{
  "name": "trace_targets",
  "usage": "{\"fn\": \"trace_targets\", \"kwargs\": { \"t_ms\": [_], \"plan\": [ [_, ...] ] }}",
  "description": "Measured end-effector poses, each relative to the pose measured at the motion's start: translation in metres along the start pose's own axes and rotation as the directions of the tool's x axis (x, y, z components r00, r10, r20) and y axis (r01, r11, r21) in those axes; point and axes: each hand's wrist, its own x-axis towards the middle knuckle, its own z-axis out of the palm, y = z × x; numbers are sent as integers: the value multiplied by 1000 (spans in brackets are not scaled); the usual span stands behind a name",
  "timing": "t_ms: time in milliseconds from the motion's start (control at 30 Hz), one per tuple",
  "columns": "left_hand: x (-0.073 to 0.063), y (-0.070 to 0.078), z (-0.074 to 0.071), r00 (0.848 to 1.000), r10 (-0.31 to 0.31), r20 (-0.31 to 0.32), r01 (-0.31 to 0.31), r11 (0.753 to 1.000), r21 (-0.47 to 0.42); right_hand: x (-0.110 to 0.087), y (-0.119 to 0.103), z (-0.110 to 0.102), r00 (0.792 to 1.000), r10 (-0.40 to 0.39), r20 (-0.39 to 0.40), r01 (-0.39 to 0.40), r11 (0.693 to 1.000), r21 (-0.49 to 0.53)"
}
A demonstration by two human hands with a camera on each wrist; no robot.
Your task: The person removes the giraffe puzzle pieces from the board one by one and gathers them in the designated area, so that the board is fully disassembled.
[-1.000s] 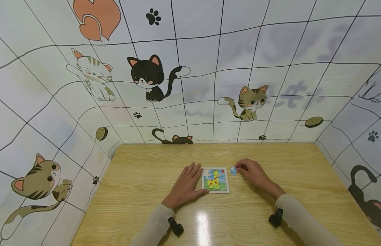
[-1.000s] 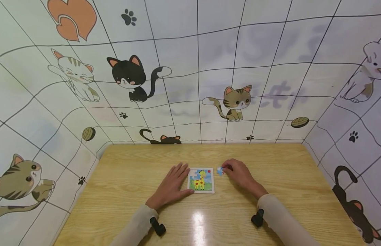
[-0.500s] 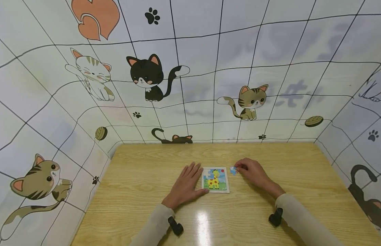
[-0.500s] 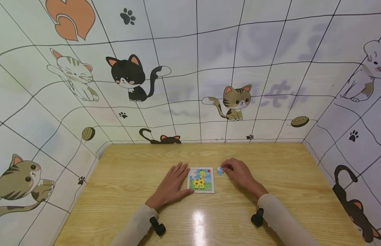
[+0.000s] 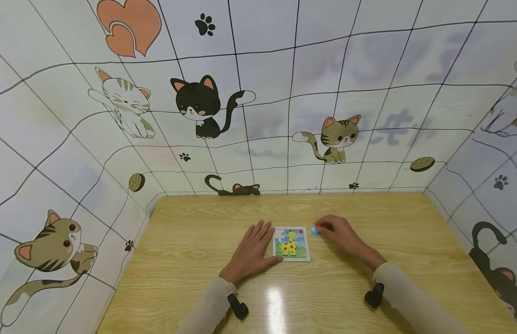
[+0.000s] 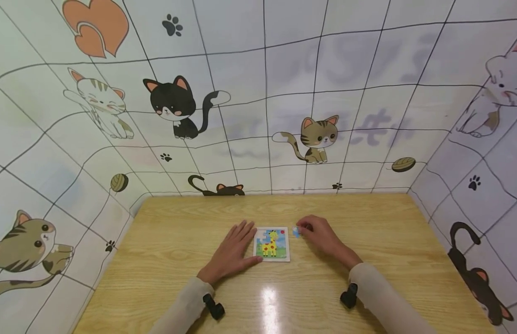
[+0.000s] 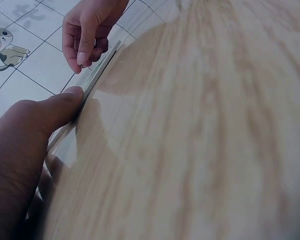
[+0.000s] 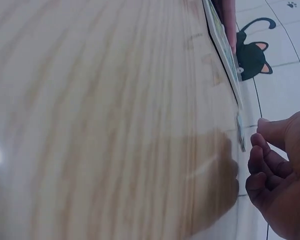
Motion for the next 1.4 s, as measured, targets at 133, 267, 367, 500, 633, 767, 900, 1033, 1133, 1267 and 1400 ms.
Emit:
{"fn": "trace_targets", "kwargs": {
  "t_ms": [133,267,367,500,633,767,900,1033,1133,1267,1400],
  "plan": [
    [0,0,-1,1000,-7,-1,7,1000,3,0,-7,6,999,-29,29,29,1000,-2],
    [0,-2,0,1000,-5,-12,5,1000,10,0,-16,11,997,-51,65,50,999,14],
    [0,-3,1,1000,-2,-16,3,1000,16,1,-22,16,995,-46,91,45,999,14],
    [0,-4,2,1000,7,-25,-6,1000,16,3,-28,20,991,-42,126,43,999,0],
    [0,-5,3,999,14,-31,-14,1000,0,5,-32,24,986,-67,154,70,997,-14],
    [1,-5,3,1000,10,-27,-10,1000,-7,8,-36,27,981,-71,181,77,997,-28],
    [1,-5,4,1000,-1,-12,1,1000,-12,12,-40,31,978,-56,199,68,996,-56],
    [1,-4,5,1000,-5,-3,5,1000,-25,15,-43,33,978,-40,205,57,995,-77],
    [1,-3,5,1000,1,-13,-2,1000,-28,16,-44,35,977,-43,209,63,994,-86],
    [1,-3,4,1000,8,-28,-8,1000,-23,17,-44,38,974,-53,221,78,992,-103],
    [1,-2,3,1000,1,-21,-2,1000,-17,19,-45,40,970,-54,235,86,988,-129]
  ]
}}
